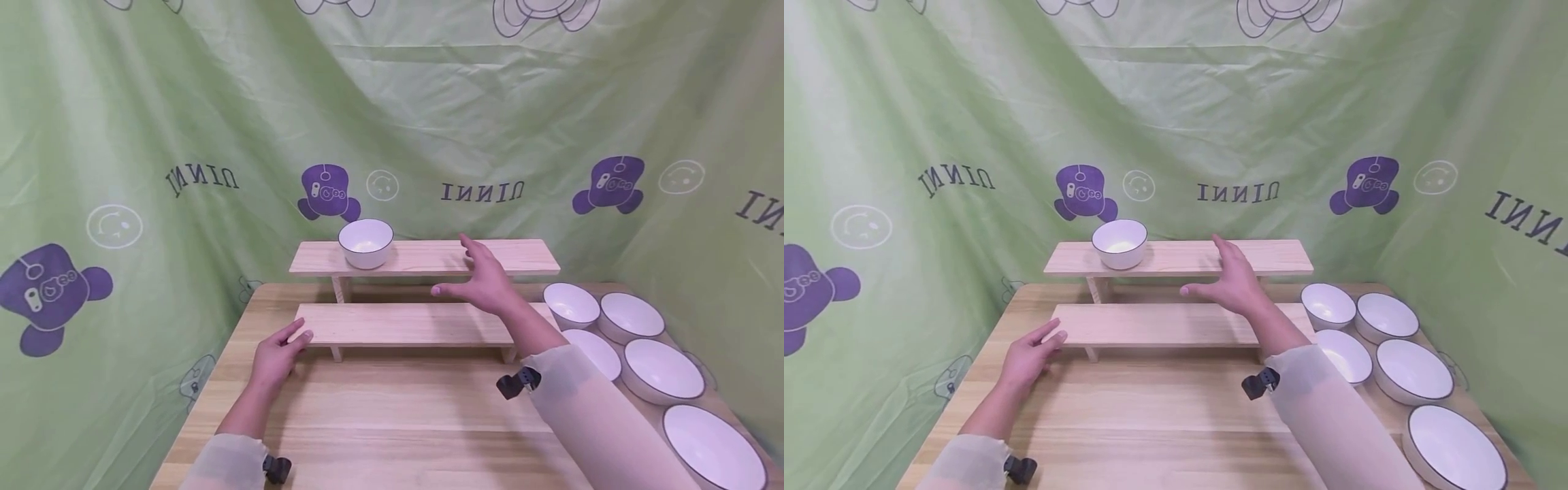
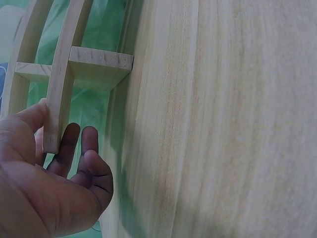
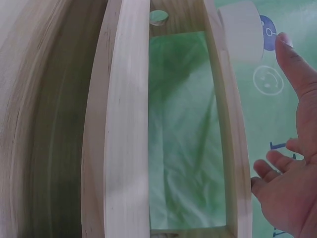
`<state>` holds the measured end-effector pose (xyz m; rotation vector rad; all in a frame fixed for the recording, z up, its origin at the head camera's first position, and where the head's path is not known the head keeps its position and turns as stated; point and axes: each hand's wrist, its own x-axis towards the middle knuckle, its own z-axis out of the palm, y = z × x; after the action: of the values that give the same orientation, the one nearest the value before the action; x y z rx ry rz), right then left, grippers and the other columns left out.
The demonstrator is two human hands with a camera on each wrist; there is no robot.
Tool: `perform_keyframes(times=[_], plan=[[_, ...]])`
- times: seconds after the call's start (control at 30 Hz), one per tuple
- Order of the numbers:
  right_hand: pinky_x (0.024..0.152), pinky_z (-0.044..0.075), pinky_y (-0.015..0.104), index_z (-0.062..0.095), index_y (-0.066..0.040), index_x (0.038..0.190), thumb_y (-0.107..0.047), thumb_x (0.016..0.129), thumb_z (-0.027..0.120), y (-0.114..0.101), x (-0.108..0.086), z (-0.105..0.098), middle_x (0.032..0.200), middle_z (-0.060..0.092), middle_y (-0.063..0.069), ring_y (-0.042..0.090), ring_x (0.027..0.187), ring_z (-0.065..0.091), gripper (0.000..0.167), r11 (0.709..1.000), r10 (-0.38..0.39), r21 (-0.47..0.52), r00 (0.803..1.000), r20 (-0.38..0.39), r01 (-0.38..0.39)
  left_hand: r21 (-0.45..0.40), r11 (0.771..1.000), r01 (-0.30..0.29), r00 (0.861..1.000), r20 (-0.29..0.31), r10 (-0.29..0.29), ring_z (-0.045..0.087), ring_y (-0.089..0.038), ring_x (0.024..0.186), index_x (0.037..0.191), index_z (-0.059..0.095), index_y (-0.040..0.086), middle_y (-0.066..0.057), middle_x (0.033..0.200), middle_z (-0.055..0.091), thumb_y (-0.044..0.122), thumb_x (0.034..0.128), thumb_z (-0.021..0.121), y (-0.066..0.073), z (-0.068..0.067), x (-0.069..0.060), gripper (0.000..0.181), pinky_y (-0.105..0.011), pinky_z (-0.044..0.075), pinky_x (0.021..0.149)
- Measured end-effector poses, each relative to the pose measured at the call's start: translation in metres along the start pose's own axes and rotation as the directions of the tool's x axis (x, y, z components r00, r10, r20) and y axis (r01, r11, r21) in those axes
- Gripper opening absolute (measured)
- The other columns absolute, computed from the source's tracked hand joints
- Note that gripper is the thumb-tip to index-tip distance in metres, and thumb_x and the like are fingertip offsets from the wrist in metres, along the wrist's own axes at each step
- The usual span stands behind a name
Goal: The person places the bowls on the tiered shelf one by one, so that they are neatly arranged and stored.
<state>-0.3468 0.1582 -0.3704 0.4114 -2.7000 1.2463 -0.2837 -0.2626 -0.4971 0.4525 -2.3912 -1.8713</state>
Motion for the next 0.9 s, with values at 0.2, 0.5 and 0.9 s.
perform_keyframes(times=[0.2,0.5,0.9], plan=[[0.113,0.041,0.058,0.020,-0.015,0.167,-0.056,0.064,0.097,0.004,-0.007,-0.006,0.161,0.037,0.018,0.041,0.142,0.044,0.134,1.000,-0.007,-0.001,1.000,-0.015,0.007,-0.008,1.000,0.005,1.000,0.002,-0.005,0.072,-0.032,0.106,0.144,0.064,0.020,-0.016,0.140,0.063,0.042,0.0892,0.083,0.000,0.002,-0.001,0.062,-0.021,0.045,0.050],[0.113,0.041,0.059,0.020,-0.018,0.167,-0.059,0.066,0.095,0.012,-0.020,-0.015,0.163,0.035,0.014,0.038,0.145,0.041,0.133,0.999,0.024,0.024,1.000,-0.013,-0.024,0.000,1.000,-0.004,1.000,-0.001,0.004,0.072,-0.028,0.100,0.144,0.064,0.022,-0.017,0.136,0.065,0.044,0.0887,0.083,-0.001,0.003,0.001,0.062,-0.021,0.045,0.049],[0.116,0.036,0.059,0.022,-0.014,0.166,-0.051,0.070,0.096,0.021,-0.035,-0.023,0.164,0.033,0.014,0.038,0.143,0.043,0.127,0.999,0.018,0.034,1.000,-0.020,-0.017,0.004,1.000,0.001,1.000,-0.010,-0.001,0.072,-0.029,0.100,0.144,0.064,0.022,-0.018,0.133,0.066,0.042,0.0903,0.082,0.001,0.002,-0.001,0.060,-0.026,0.050,0.051]])
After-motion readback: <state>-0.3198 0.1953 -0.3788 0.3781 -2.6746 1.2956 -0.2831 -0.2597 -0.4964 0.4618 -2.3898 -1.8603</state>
